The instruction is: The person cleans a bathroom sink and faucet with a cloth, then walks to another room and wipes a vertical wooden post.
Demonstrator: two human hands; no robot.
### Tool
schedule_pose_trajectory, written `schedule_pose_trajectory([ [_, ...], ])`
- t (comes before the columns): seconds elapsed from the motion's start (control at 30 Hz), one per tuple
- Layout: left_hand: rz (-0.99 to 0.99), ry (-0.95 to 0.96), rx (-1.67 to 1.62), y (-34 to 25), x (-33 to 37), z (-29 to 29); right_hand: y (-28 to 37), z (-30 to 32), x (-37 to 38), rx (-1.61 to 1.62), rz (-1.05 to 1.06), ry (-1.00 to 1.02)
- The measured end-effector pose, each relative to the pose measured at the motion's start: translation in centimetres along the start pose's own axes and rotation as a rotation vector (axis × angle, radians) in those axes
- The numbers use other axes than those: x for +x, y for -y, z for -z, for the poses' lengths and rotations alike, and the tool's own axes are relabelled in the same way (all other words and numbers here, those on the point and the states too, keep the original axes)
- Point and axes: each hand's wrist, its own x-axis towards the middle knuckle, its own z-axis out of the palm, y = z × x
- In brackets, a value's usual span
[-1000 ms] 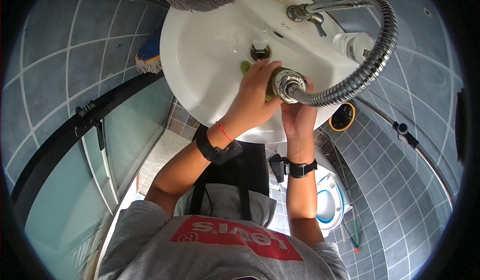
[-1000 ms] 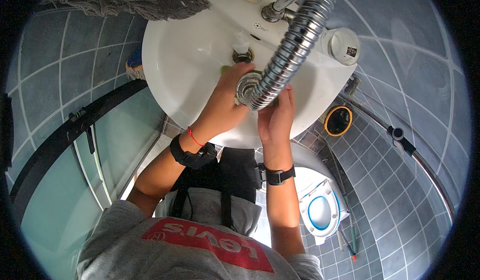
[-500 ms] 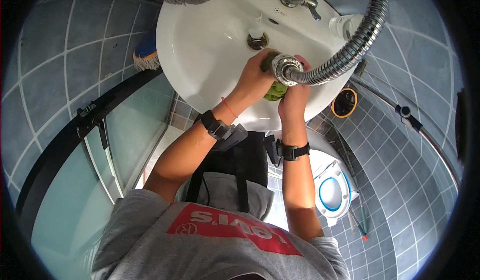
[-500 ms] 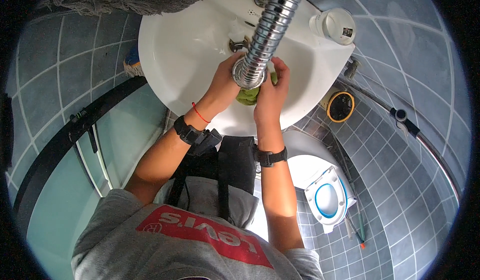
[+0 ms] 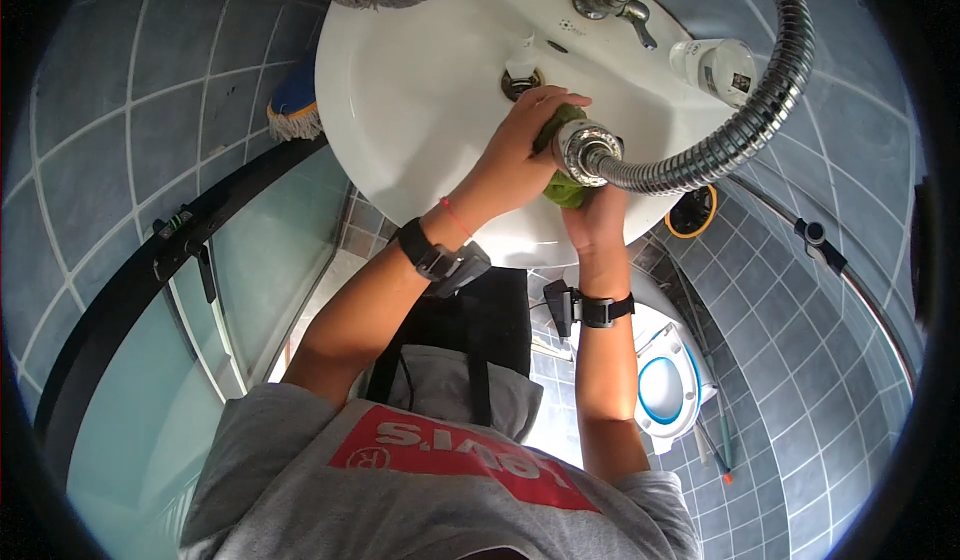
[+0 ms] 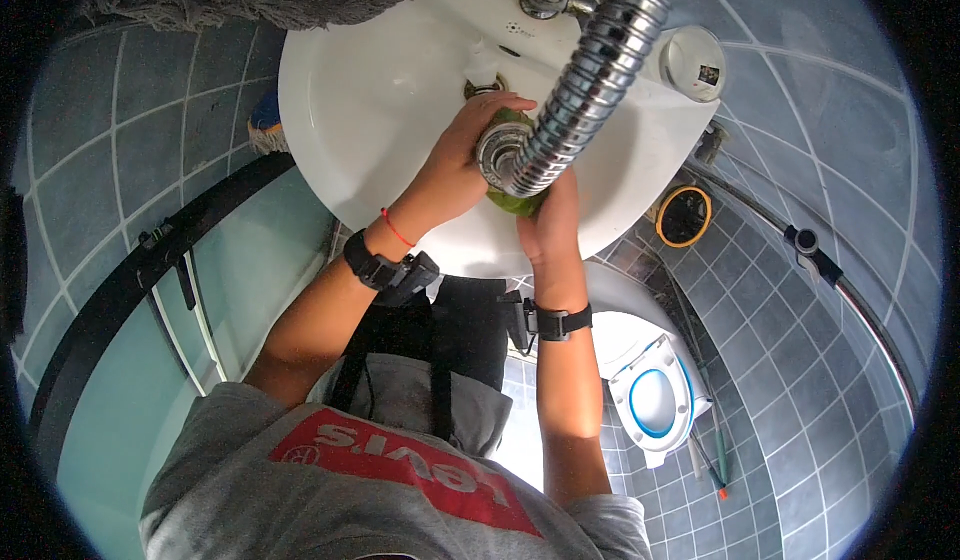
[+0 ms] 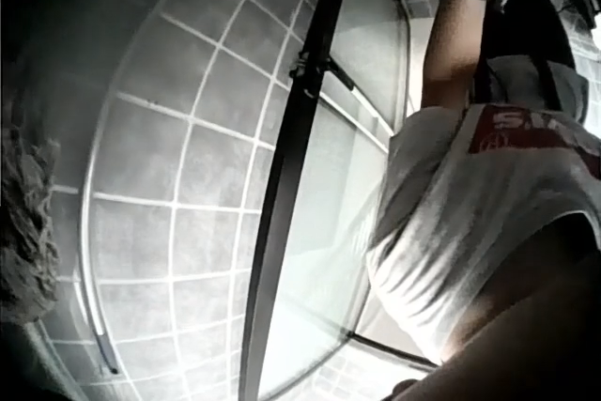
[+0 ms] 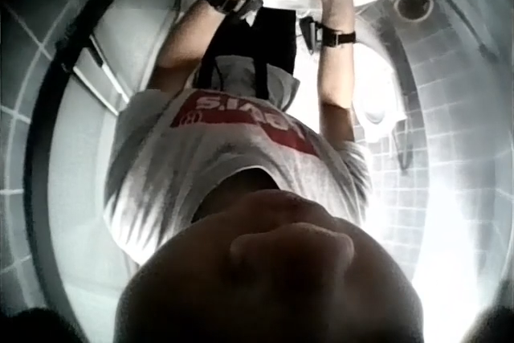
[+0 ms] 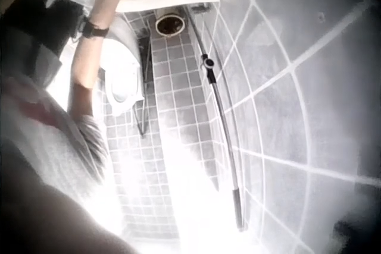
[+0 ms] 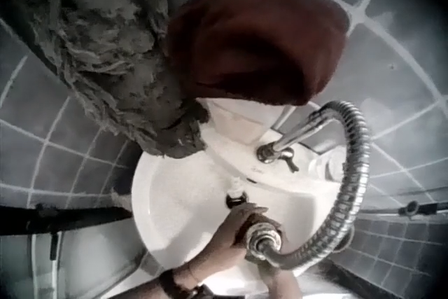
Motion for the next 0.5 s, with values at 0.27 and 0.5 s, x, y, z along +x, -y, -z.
schedule_pose_trajectory([
  [0.27,0.166,-0.122,-0.023,-1.3,-1.6,0.4,-1.5,-0.5,0.7,-0.581,0.378,-0.124],
  [0.5,0.295,-0.199,0.016,-1.4,-0.6,-0.4,-0.6,-3.4,0.8,-0.784,0.553,-0.164],
])
